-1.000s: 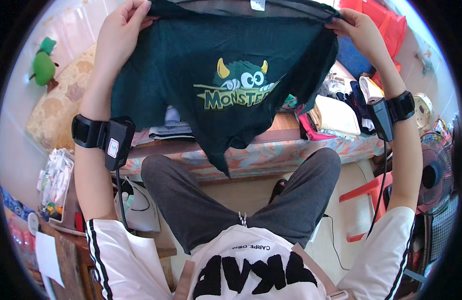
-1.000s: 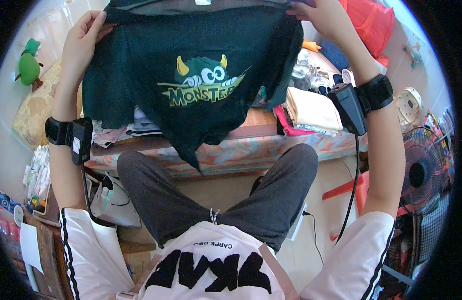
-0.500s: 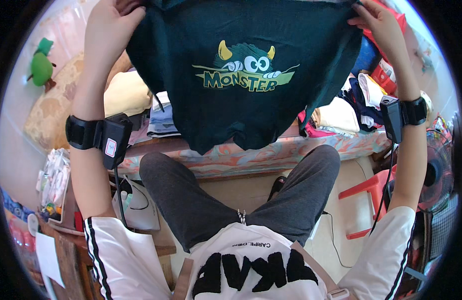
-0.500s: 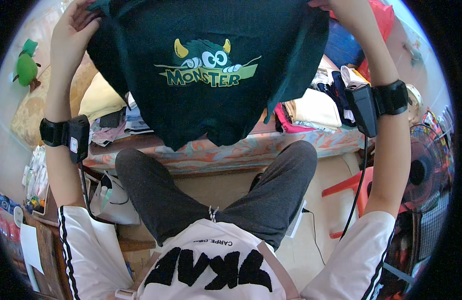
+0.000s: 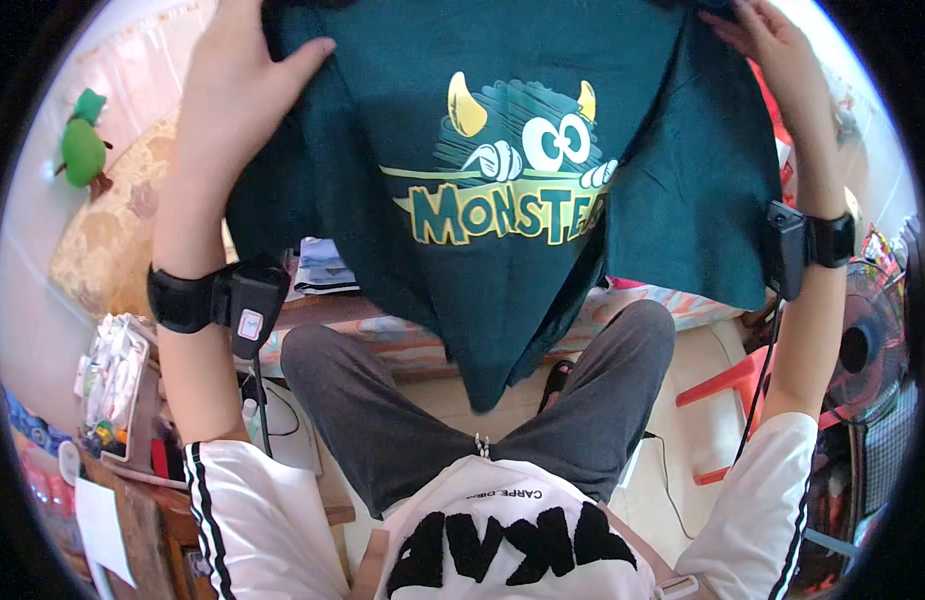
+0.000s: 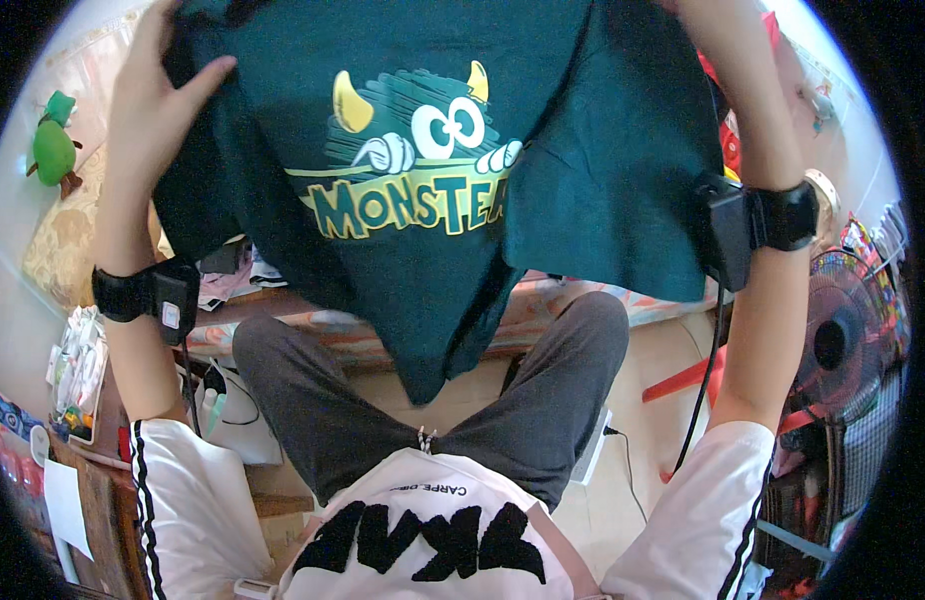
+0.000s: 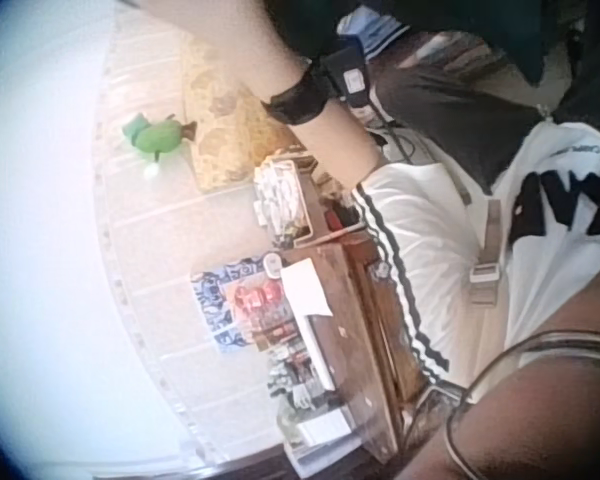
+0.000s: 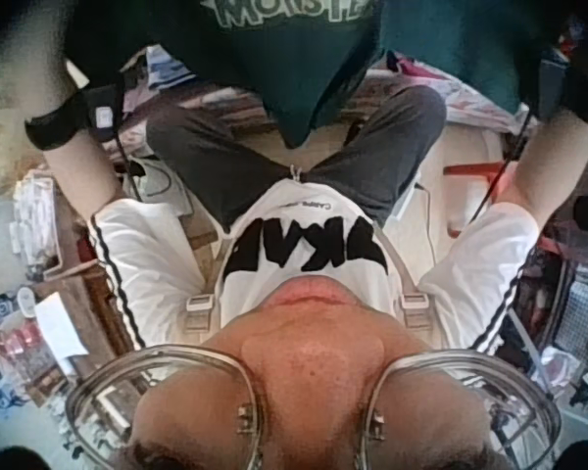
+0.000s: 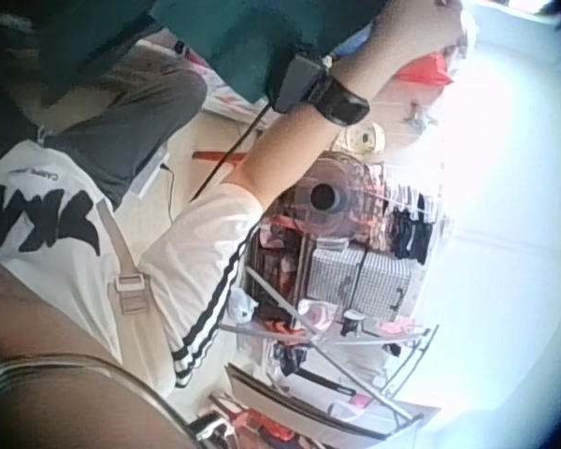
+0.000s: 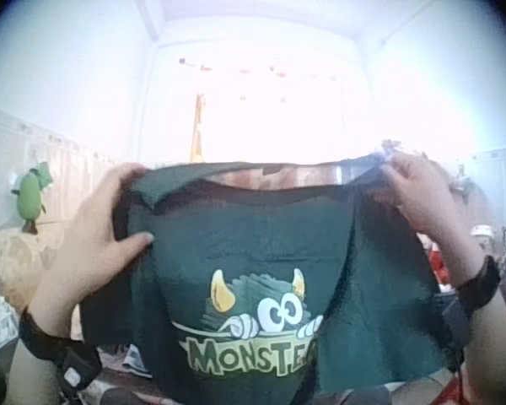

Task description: Folding various items of clothing and stacking them neatly on a bed.

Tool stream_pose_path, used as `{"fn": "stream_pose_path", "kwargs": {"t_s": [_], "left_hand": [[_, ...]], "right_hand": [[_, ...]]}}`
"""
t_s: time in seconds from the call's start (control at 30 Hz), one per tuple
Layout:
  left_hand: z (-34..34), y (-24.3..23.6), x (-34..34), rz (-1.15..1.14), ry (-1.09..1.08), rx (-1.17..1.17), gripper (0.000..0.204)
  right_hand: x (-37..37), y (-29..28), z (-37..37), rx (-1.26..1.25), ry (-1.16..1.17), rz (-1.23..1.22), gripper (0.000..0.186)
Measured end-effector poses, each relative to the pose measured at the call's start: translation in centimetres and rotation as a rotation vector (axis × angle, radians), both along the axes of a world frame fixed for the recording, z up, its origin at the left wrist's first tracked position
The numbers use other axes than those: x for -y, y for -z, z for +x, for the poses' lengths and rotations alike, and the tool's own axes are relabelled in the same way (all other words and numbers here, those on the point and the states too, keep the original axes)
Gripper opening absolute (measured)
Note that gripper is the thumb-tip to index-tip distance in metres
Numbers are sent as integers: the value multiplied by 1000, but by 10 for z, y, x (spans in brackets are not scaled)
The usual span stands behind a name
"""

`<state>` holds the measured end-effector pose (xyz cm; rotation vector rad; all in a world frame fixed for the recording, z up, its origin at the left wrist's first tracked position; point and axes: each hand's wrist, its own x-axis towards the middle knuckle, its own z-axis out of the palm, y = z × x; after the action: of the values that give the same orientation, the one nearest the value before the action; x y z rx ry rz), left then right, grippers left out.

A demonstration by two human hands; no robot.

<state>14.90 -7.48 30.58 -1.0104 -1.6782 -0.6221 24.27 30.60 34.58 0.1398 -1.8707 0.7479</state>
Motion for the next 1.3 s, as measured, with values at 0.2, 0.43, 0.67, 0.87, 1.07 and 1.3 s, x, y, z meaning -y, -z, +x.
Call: {"fn": "stream_pose_path", "kwargs": {"t_s": [0.2,0.43,0.67,0.87,1.07,1.3], "left_hand": [[-99,38,-15,-192,18,153,81],[-170,87,-61,-222,-63,33,88],[-223,161,-92,-325,7,281,84],[-256,270,-103,-492,187,780,83],[-257,310,-108,-691,92,849,57],[-223,370,-112,-854,20,797,48]], "right_hand": [[-64,47,-61,250,63,263,24],[-48,100,-110,235,195,274,66],[-45,205,-177,253,294,147,72],[-49,316,-203,749,218,148,40],[-44,357,-215,931,259,270,56],[-13,394,-217,1047,201,315,50]]}}
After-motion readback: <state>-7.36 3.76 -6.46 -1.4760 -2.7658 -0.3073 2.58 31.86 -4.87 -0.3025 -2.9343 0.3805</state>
